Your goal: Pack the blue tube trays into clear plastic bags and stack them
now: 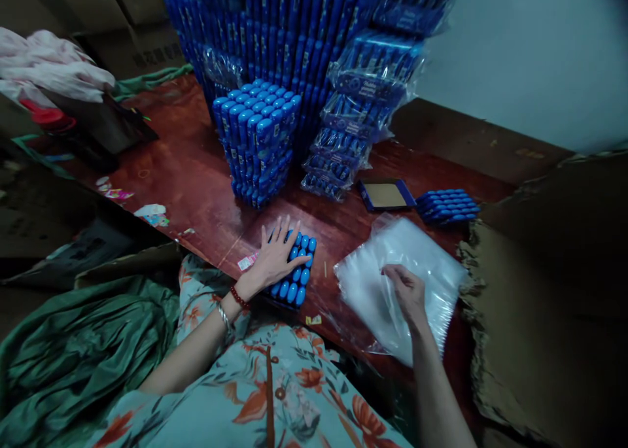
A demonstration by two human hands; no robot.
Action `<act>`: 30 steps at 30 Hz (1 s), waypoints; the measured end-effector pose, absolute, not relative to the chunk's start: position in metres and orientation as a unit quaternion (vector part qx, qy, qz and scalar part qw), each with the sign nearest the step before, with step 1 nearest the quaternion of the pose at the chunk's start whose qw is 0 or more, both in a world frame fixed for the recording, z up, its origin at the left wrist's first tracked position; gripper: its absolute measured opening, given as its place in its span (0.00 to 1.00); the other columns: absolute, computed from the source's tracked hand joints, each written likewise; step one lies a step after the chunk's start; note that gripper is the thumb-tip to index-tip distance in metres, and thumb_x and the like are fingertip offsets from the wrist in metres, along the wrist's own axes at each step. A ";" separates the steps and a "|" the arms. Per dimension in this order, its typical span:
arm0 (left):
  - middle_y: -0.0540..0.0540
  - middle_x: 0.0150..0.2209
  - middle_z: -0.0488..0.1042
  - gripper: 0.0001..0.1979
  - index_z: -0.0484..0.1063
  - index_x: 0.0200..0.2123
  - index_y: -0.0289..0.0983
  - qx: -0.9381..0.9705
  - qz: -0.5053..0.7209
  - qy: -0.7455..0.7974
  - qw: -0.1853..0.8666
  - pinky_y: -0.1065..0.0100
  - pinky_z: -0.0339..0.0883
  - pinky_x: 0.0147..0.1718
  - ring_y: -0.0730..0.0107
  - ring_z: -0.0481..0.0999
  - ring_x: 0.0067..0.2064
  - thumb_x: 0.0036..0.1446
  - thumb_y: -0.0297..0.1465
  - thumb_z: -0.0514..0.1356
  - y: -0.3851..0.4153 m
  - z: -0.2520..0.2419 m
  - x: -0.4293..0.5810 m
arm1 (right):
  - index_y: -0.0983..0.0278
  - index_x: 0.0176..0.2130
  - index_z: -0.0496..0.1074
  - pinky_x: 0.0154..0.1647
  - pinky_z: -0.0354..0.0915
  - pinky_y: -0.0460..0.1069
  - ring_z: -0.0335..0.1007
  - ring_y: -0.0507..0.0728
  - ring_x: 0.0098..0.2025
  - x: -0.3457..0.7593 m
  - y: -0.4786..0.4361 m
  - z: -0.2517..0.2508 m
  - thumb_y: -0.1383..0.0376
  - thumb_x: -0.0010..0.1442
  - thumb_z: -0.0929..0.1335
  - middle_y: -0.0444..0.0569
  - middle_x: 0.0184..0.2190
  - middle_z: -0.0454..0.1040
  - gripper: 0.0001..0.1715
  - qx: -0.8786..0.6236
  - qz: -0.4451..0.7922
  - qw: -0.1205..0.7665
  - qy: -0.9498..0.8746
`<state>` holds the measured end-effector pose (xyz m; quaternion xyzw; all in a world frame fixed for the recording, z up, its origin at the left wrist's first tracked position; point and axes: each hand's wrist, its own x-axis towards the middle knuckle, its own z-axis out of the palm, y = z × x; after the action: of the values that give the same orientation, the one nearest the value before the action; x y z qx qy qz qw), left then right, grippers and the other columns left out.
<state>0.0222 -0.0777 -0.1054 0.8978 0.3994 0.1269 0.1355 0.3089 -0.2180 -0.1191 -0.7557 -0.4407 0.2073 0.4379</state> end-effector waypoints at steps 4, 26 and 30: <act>0.28 0.68 0.40 0.40 0.42 0.66 0.35 0.952 0.199 0.220 0.080 0.34 0.32 0.59 0.41 0.36 0.68 0.56 0.38 0.59 -0.089 -0.066 0.040 | 0.63 0.24 0.73 0.38 0.63 0.50 0.68 0.56 0.33 0.291 -0.184 -0.065 0.51 0.57 0.65 0.48 0.26 0.73 0.20 -0.649 0.302 0.325 -0.618; 0.55 0.27 0.60 0.13 0.61 0.31 0.36 0.829 0.262 0.157 0.468 0.73 0.53 0.27 0.76 0.59 0.28 0.53 0.37 0.62 -0.043 0.032 0.058 | 0.62 0.30 0.66 0.24 0.55 0.45 0.60 0.50 0.22 0.222 -0.150 0.035 0.59 0.63 0.61 0.42 0.22 0.67 0.13 -0.649 0.096 0.381 -0.651; 0.52 0.31 0.69 0.10 0.68 0.35 0.34 0.848 0.178 0.144 0.478 0.74 0.57 0.29 0.76 0.65 0.31 0.51 0.33 0.63 -0.035 0.043 0.030 | 0.63 0.32 0.67 0.23 0.52 0.44 0.57 0.48 0.21 0.217 -0.150 0.043 0.55 0.56 0.69 0.40 0.20 0.66 0.13 -0.617 0.172 0.331 -0.693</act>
<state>0.0303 -0.0347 0.0435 0.8479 0.1438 0.1780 0.4782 0.2171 -0.1496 0.0425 -0.6169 -0.6932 0.1723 0.3306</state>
